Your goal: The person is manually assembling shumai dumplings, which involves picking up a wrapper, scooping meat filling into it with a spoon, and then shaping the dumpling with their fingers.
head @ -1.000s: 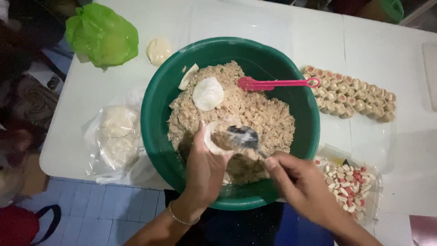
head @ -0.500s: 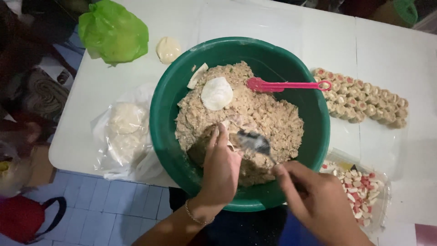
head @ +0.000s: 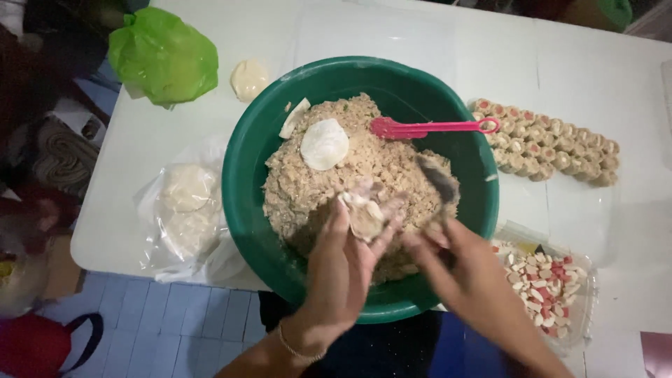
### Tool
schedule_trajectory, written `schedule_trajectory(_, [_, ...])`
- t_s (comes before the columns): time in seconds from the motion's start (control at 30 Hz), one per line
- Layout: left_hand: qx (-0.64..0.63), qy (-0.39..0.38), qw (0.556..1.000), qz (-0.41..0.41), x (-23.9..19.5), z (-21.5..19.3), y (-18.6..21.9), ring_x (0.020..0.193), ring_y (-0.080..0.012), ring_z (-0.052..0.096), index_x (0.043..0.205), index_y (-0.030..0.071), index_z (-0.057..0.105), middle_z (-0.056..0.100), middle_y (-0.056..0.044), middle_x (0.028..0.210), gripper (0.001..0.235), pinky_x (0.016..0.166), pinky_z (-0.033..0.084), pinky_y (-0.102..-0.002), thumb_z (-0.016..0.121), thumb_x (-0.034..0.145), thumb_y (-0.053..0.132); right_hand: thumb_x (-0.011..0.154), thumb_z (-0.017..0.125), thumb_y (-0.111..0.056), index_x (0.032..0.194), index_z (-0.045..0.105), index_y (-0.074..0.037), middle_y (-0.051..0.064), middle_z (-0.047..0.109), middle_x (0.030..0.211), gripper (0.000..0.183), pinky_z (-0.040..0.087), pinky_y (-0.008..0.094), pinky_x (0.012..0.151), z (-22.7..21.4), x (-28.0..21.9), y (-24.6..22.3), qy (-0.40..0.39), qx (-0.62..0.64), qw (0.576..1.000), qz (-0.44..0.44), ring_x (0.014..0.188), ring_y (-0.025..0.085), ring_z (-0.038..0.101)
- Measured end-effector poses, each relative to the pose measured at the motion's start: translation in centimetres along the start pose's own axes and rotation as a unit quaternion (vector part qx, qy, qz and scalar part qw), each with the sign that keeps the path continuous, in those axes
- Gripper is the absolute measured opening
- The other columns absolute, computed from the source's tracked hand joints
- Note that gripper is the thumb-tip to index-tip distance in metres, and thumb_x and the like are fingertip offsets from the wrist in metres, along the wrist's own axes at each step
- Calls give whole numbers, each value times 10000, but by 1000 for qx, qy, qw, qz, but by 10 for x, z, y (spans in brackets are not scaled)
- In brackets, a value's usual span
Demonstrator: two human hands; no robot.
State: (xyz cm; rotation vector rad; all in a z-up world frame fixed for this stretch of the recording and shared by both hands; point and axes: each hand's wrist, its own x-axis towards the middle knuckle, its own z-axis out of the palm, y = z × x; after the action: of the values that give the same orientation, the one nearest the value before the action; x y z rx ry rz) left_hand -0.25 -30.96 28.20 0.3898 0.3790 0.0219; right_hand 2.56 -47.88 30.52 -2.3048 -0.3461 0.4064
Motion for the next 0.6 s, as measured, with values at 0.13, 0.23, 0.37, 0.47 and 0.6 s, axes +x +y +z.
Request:
schedule_trajectory(0.13, [236,-35,971,14,-20,5,-12,1284,-298,584,1401,21,470,602,-212,1379,545,1046,509,-422,477,963,345,939,598,-87,797,403,-139,40,571,1053,247,411,274,790,24,14,0,61,139,983,-101,946,129,512])
schedule_trajectory(0.23, [489,-121,842,192,-24,3,-1,1358,-344,488,1340,86,441,514,-162,1455,725,1117,310,-542,749,780,427,930,610,-114,802,443,-138,40,649,1023,213,487,252,708,23,13,16,33,273,959,-67,880,105,598])
schedule_trajectory(0.37, [499,-269,768,298,-17,-3,17,1250,-354,655,1305,22,406,538,-286,1411,615,987,622,-391,727,887,340,916,696,-154,780,612,-126,-56,483,673,162,336,238,540,30,7,45,-53,256,965,-34,593,51,415])
schedule_trajectory(0.47, [522,-281,749,295,-18,9,24,1080,-258,738,1131,90,626,713,-105,1157,434,1000,610,-405,710,870,427,843,769,-223,718,425,-165,-50,473,693,370,352,266,654,20,6,32,-56,355,927,-107,656,93,406])
schedule_trajectory(0.6, [561,-262,718,319,-16,11,23,838,-120,749,921,183,553,719,52,933,277,1129,317,-407,693,881,419,726,884,-211,732,373,-172,-15,541,736,513,378,233,590,22,-2,9,-24,486,869,-90,657,80,458])
